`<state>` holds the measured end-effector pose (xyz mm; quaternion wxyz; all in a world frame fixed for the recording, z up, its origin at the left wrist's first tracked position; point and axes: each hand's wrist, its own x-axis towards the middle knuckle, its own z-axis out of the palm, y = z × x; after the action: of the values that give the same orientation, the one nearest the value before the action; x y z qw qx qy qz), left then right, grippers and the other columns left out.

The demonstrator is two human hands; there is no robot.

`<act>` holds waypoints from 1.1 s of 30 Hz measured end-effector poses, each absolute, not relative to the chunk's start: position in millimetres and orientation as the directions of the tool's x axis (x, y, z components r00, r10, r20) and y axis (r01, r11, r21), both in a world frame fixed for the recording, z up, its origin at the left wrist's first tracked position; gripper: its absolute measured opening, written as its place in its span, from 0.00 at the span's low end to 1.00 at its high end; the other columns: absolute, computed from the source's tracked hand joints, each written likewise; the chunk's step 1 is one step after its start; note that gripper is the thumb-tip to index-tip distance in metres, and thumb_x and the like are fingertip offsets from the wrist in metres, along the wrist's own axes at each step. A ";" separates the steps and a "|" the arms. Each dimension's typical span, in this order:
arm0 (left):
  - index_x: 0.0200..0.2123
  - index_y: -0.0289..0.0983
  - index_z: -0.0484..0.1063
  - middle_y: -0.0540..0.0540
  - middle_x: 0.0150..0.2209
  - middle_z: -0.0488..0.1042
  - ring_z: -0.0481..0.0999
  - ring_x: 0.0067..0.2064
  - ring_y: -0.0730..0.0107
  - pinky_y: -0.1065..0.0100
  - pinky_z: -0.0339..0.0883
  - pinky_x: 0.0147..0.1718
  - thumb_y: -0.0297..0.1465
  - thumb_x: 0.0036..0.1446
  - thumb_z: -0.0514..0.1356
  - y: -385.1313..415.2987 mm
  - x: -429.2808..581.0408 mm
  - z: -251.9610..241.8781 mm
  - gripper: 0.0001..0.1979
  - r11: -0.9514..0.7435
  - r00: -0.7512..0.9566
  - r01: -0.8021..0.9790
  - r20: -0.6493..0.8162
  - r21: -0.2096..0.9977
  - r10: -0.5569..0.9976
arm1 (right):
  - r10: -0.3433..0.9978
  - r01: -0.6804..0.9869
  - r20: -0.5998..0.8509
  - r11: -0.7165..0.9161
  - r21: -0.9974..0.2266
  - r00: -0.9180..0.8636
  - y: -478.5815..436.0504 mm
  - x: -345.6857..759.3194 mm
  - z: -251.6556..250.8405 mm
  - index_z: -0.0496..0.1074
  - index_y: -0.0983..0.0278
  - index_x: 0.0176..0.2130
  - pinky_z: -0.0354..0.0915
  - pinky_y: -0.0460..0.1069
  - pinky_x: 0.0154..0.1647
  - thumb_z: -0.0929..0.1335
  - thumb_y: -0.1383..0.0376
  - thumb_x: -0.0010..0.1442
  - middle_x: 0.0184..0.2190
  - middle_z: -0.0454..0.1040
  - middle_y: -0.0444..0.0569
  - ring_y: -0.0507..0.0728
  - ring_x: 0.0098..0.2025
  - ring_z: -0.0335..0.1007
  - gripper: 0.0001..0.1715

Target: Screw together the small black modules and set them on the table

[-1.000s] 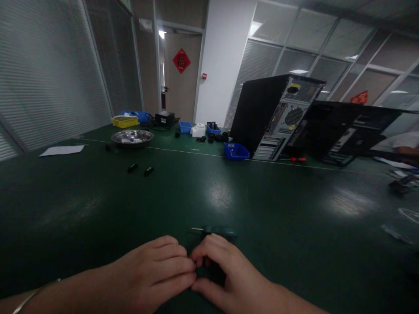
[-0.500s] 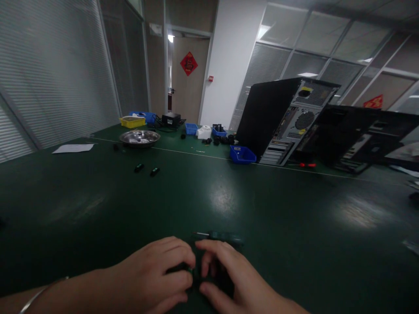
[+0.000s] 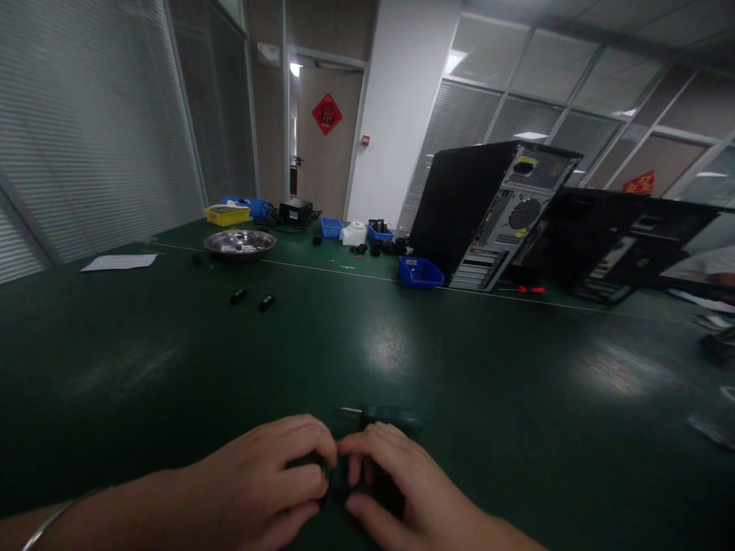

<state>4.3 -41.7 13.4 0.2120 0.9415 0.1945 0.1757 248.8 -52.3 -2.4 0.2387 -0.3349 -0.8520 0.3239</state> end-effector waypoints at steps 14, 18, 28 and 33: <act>0.45 0.40 0.69 0.44 0.49 0.73 0.74 0.49 0.61 0.61 0.72 0.50 0.19 0.58 0.61 -40.7 3.7 10.8 0.14 -0.834 0.859 0.319 0.233 0.450 0.455 | 0.722 0.405 0.185 0.559 -0.724 -0.667 -49.9 247.6 -1.4 0.72 0.68 0.47 0.67 0.54 0.41 0.68 0.69 0.59 0.36 0.75 0.53 0.59 0.37 0.70 0.14; 0.45 0.41 0.68 0.45 0.50 0.72 0.73 0.50 0.61 0.62 0.72 0.51 0.18 0.58 0.60 -41.6 3.1 10.9 0.15 -0.829 0.862 0.325 0.218 0.456 0.458 | 0.722 0.407 0.184 0.560 -0.721 -0.668 -51.6 247.3 -0.8 0.72 0.68 0.47 0.67 0.53 0.41 0.68 0.69 0.60 0.36 0.75 0.53 0.59 0.38 0.70 0.14; 0.46 0.42 0.68 0.46 0.50 0.72 0.73 0.48 0.61 0.62 0.71 0.49 0.17 0.55 0.60 -43.9 3.8 12.2 0.18 -0.818 0.845 0.336 0.234 0.467 0.481 | 0.718 0.405 0.180 0.560 -0.723 -0.672 -51.0 246.9 -0.5 0.72 0.67 0.47 0.67 0.53 0.41 0.67 0.69 0.60 0.36 0.75 0.53 0.58 0.38 0.70 0.14; 0.40 0.42 0.66 0.49 0.46 0.72 0.74 0.45 0.67 0.67 0.70 0.45 0.17 0.54 0.57 -40.5 3.1 9.7 0.14 -0.767 0.787 0.345 0.279 0.540 0.550 | 0.708 0.378 0.215 0.578 -0.723 -0.672 -50.5 247.4 -0.2 0.74 0.69 0.47 0.66 0.53 0.42 0.68 0.69 0.60 0.36 0.76 0.54 0.58 0.38 0.71 0.14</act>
<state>3.1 -40.5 9.7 0.2376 0.9149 0.2447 0.2160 247.4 -50.5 -0.2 0.2497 -0.3186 -0.8525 0.3308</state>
